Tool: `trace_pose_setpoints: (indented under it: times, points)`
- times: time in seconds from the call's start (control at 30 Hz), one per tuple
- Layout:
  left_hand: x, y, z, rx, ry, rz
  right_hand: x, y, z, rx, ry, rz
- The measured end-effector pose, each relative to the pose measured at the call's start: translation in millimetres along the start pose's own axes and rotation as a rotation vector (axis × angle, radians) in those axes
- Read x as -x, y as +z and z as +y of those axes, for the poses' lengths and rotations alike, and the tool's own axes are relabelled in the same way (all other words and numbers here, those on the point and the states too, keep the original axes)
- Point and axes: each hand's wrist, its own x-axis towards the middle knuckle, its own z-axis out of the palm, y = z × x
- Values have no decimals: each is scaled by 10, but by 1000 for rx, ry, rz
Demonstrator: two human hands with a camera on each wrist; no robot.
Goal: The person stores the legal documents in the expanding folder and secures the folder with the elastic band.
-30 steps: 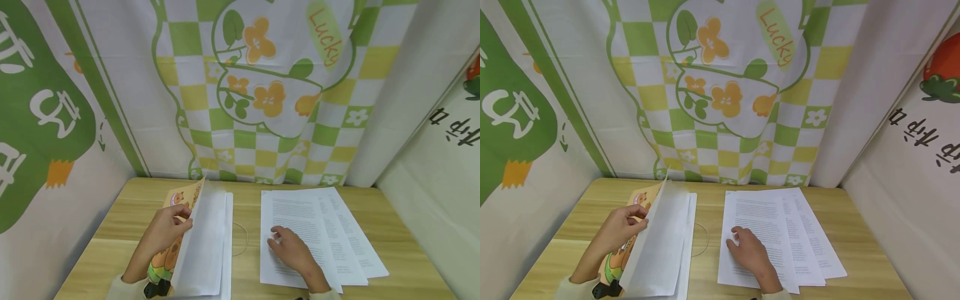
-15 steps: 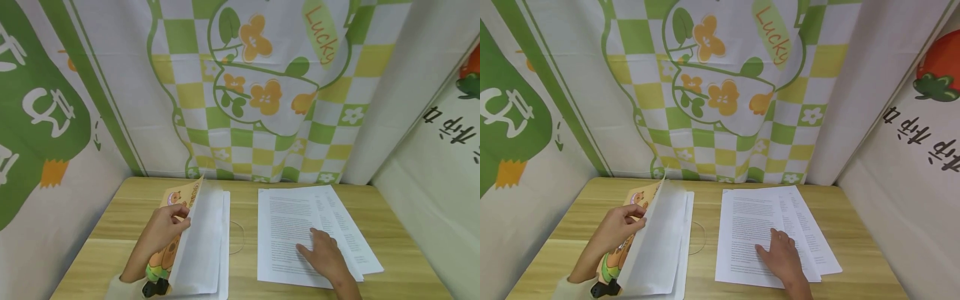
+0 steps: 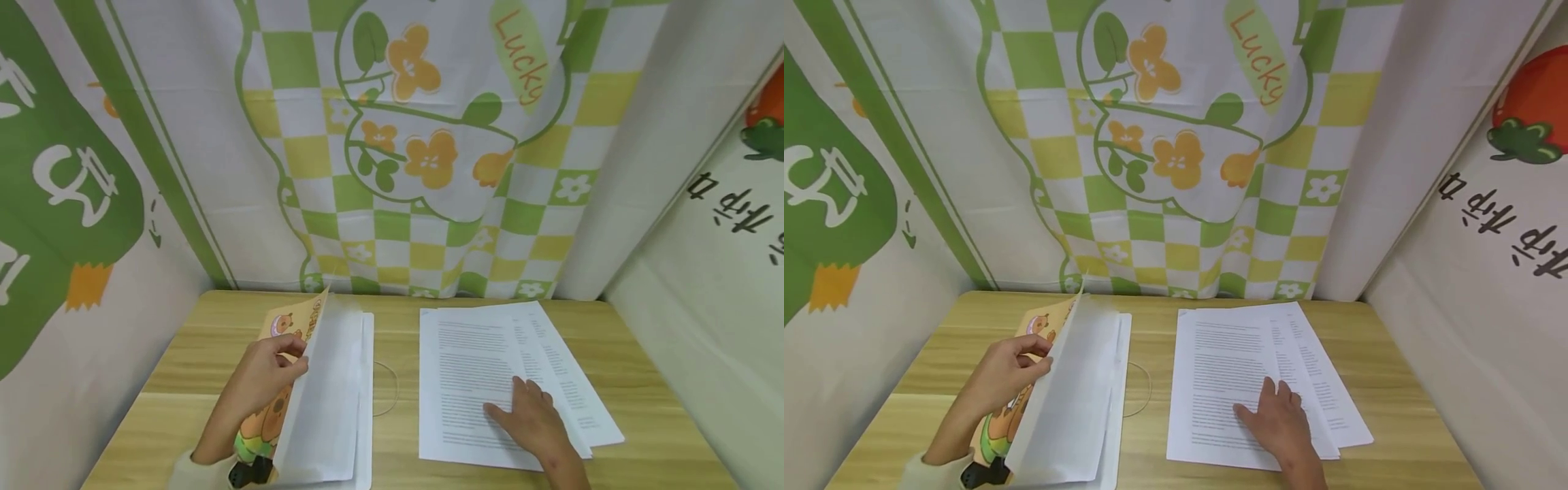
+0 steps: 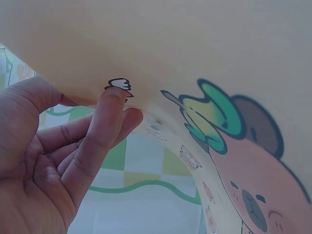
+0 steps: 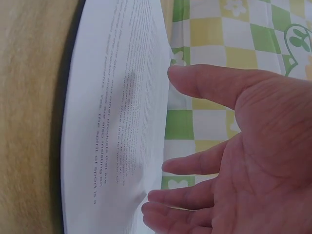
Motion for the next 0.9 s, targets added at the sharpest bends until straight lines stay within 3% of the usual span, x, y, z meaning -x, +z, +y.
trace_pose_setpoints:
  times: [0.9]
  points:
    - [15, -32, 19, -25, -5, 12, -107, 109, 22, 34, 74, 49]
